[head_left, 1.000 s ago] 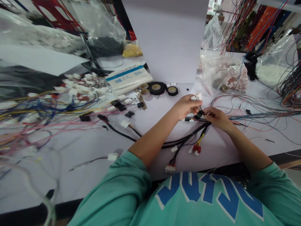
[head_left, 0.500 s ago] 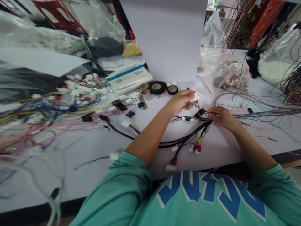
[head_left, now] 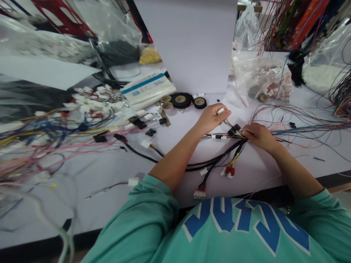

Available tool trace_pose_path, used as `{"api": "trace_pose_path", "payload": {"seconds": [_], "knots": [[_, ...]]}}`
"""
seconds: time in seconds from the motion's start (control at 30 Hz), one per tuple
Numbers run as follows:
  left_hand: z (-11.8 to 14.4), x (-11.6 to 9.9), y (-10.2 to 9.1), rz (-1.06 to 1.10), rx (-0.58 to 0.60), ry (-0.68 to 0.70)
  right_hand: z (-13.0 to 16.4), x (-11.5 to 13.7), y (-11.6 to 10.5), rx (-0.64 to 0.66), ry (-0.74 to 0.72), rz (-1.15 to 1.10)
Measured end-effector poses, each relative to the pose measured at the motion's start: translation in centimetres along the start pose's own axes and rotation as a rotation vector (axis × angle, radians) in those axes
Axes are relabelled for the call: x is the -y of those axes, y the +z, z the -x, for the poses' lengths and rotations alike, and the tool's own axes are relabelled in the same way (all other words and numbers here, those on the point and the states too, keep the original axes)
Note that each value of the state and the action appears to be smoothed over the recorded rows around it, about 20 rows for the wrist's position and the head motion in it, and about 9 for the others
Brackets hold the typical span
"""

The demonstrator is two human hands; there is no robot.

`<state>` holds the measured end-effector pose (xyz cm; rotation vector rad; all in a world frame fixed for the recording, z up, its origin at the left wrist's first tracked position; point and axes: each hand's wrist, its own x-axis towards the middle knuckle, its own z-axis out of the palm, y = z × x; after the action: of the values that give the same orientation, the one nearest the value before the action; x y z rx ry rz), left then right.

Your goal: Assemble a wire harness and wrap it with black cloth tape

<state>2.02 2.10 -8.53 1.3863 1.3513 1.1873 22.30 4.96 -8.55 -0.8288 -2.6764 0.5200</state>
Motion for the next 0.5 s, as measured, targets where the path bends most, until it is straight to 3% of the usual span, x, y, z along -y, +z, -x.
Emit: {"api": "trace_pose_path", "payload": {"seconds": [0.3,0.5], "knots": [[0.6,-1.7,-0.4,-0.313,-0.023,0.102,-0.2,0.3,0.0,0.049,0.025,0.024],[0.5,-1.4,-0.4,-0.304,-0.031,0.087,-0.1,0.3,0.1,0.044,0.061,-0.027]]}}
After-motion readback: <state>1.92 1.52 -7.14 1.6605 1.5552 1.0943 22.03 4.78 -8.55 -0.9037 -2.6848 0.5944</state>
